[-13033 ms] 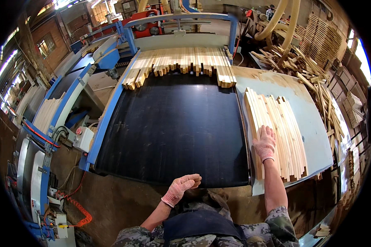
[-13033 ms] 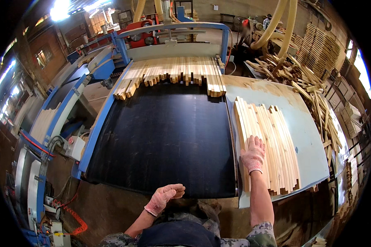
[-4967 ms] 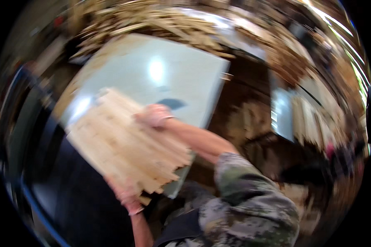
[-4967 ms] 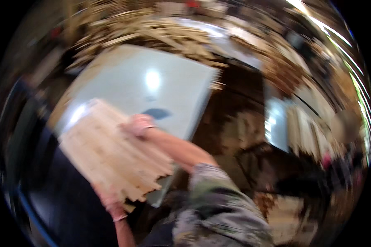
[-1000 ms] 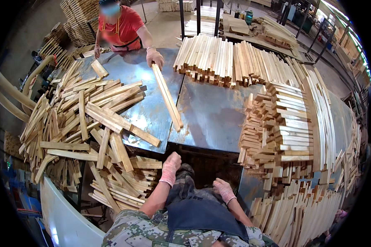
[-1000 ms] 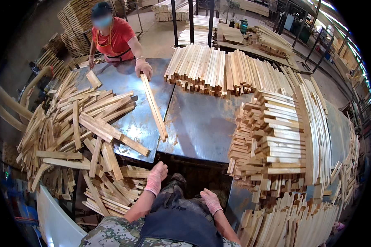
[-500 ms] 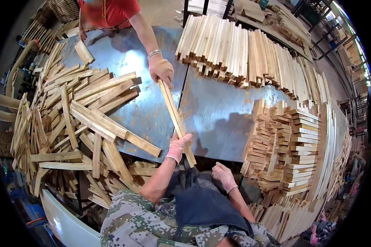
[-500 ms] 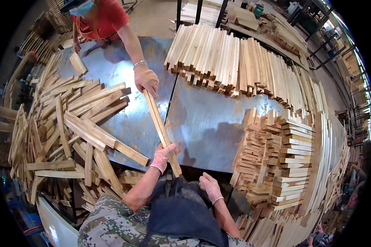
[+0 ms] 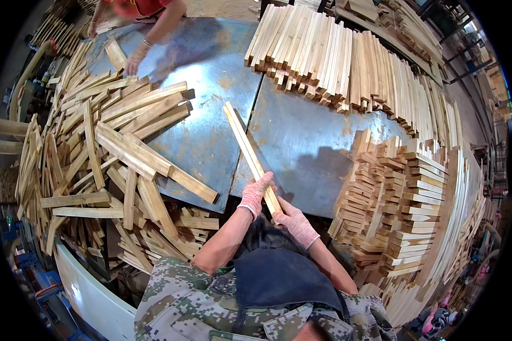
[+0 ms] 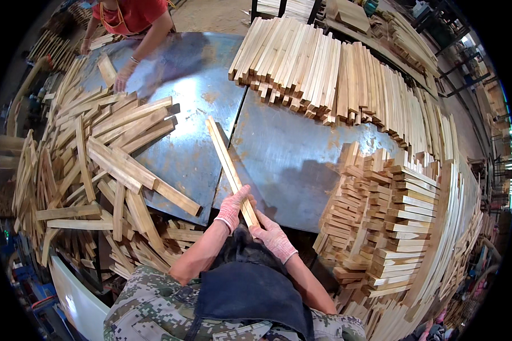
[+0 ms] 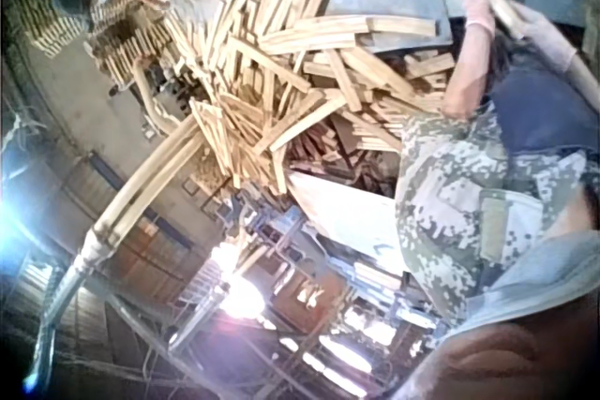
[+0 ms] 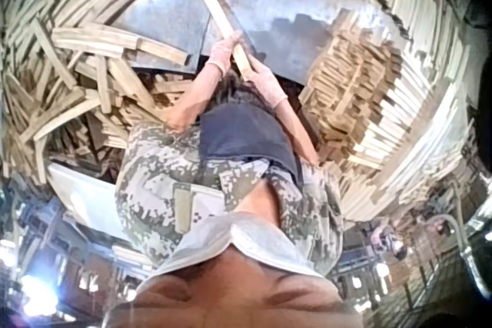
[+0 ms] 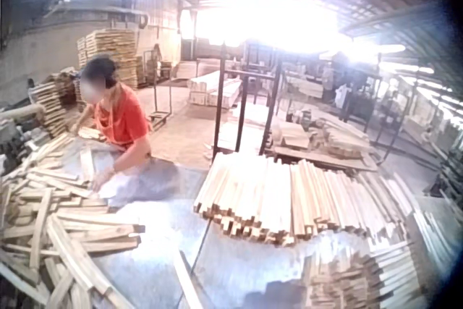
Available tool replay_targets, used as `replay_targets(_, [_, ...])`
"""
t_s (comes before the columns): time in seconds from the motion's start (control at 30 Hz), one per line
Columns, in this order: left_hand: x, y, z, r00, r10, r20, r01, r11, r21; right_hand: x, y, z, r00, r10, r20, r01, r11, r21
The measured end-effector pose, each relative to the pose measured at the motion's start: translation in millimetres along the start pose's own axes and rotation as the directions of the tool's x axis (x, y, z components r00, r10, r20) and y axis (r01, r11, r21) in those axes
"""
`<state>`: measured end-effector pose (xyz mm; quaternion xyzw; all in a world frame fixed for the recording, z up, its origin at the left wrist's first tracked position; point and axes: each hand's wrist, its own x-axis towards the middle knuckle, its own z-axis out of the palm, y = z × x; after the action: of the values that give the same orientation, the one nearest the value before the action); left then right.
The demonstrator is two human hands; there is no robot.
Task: The person picks up wooden planks from a pile, stacks them on a metal table, and places them onto a conveyor belt. They then use a digital caliper to measure the dimensions of the planks.
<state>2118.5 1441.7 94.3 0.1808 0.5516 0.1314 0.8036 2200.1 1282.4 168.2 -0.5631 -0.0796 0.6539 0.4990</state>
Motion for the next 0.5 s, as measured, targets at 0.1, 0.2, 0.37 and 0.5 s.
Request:
replay_targets(0.1, [1, -10, -7, 0.995, -0.036, 0.096, 0.048, 0.991, -0.121, -6, 0, -4, 1.000, 0.008, -0.002, -0.008, 0.997, 0.081])
replay_targets(0.2, [-5, -14, -18, 0.969, -0.077, 0.236, 0.148, 0.943, -0.298, -13, -5, -2, 0.999, 0.011, 0.036, -0.017, 0.983, 0.185])
replay_targets(0.37, [-14, -12, -25, 0.951, -0.040, 0.305, 0.144, 0.934, -0.326, -15, 0, 0, 0.997, -0.047, 0.069, 0.037, 0.989, 0.140])
replay_targets(0.5, [-19, -11, -29, 0.935, -0.025, 0.353, 0.156, 0.925, -0.346, -21, 2, -3, 0.997, -0.040, 0.063, 0.034, 0.994, 0.101])
